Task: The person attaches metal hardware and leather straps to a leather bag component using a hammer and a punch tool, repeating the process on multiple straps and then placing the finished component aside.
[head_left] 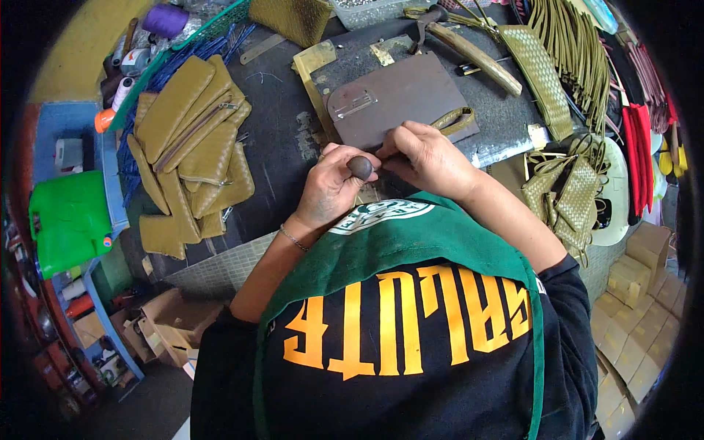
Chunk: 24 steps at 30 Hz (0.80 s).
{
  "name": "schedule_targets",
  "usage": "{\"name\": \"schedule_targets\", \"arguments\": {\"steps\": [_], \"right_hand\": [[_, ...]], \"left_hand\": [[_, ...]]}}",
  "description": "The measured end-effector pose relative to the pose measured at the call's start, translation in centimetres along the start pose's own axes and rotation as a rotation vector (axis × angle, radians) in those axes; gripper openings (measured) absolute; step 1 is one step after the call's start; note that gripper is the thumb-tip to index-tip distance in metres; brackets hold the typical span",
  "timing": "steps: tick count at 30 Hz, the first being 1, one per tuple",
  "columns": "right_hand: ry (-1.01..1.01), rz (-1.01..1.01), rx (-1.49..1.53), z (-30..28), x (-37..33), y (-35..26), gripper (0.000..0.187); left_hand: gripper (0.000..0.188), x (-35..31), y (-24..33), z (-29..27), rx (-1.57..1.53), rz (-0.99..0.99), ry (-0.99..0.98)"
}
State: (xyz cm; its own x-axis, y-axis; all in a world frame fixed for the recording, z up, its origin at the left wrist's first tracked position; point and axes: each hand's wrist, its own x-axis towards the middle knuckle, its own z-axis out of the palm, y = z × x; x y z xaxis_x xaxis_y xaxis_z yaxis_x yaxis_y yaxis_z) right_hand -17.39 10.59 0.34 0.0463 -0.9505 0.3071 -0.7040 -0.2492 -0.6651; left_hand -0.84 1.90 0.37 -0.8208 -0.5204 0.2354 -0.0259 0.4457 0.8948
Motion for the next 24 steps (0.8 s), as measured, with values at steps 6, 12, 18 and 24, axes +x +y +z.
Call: {"name": "schedule_targets", "arguments": {"steps": [6, 12, 18, 24], "right_hand": [[-0.058, 0.005, -0.212, -2.4, 0.2, -0.1, 0.026], [0.158, 0.114, -0.344, -8.1, -2.1, 3.8, 0.052], [0.212, 0.325, -0.352, -9.3, -4.8, 3.3, 0.057], [0.237, 0.363, -0.278, -8.9, -5.9, 3.3, 0.057]], "left_hand": [[0.017, -0.1, -1.1, 0.0, 0.108, 0.104, 0.016], [0.015, -0.3, -1.0, 0.1, 0.079, 0.075, 0.014], [0.012, -0.5, -1.5, 0.1, 0.059, 0.03, 0.013], [0.014, -0.4, -0.7, 0.3, 0.049, -0.015, 0.048]]}}
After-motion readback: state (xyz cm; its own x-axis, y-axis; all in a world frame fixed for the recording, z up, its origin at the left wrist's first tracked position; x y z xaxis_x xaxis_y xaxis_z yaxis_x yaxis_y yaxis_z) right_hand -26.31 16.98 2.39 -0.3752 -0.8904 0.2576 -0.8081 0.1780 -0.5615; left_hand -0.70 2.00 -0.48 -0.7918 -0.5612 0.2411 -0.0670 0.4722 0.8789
